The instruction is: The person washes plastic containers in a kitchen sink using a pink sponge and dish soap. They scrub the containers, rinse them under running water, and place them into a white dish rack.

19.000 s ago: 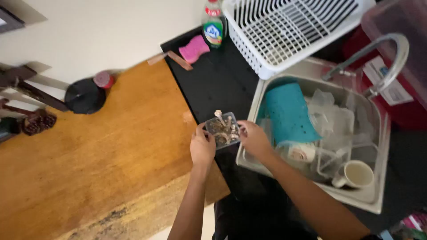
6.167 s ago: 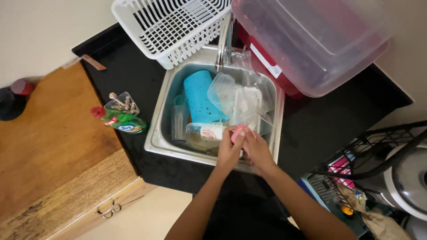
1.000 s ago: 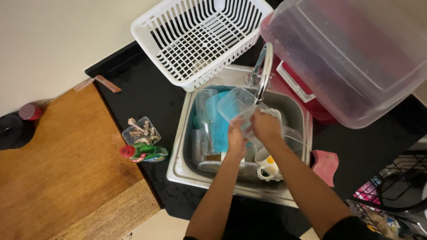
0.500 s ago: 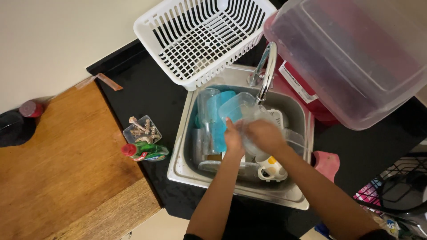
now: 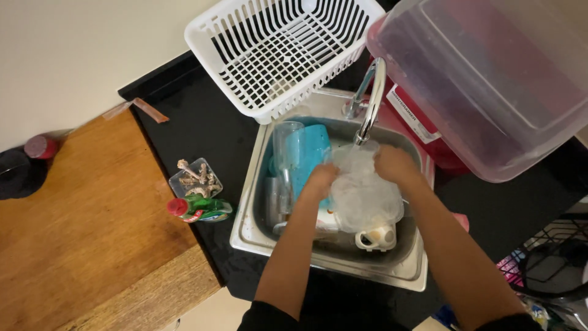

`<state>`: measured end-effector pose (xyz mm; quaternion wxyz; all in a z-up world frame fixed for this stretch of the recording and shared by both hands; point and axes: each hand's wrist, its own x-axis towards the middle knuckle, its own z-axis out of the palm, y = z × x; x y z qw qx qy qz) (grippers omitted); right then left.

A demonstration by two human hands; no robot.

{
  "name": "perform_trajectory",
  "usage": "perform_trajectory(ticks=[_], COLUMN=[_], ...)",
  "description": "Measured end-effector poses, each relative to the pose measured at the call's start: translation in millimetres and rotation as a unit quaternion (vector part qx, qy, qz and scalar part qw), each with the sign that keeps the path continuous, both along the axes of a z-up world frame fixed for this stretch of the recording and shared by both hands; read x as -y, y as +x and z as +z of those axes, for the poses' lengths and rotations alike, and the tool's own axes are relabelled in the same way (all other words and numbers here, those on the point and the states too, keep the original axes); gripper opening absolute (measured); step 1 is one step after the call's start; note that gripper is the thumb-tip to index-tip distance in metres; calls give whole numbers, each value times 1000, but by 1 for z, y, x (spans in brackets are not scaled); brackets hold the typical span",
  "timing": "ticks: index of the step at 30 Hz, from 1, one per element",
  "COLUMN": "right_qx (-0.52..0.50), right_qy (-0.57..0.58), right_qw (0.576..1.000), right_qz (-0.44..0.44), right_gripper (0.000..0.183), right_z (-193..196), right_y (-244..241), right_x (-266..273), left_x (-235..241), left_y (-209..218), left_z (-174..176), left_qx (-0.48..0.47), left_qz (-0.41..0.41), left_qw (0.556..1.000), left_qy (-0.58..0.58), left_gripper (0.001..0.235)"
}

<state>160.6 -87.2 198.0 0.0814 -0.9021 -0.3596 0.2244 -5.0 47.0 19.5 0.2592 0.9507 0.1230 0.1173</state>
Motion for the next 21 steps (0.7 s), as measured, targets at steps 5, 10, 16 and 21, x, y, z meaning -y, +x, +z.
perform_trajectory(ticks=[5, 10, 16, 21], right_qx=[-53, -31, 253, 133], right_qy=[-33, 24, 310, 195], right_qw=[998, 998, 903, 952], right_qz=[-4, -40, 159, 195], right_gripper=[37, 58, 59, 27], right_z=[-45, -33, -12, 27], right_y=[-1, -42, -106, -107], right_x=[0, -26, -38, -29], left_x=[-5, -8, -19, -8], left_y=[13, -3, -8, -14], left_z=[-14, 125, 92, 112], left_qx=[89, 32, -16, 98], left_qz=[203, 328, 383, 388], left_qw=[639, 791, 875, 692], left_qy=[-737, -515, -294, -600], left_gripper=[24, 46, 31, 36])
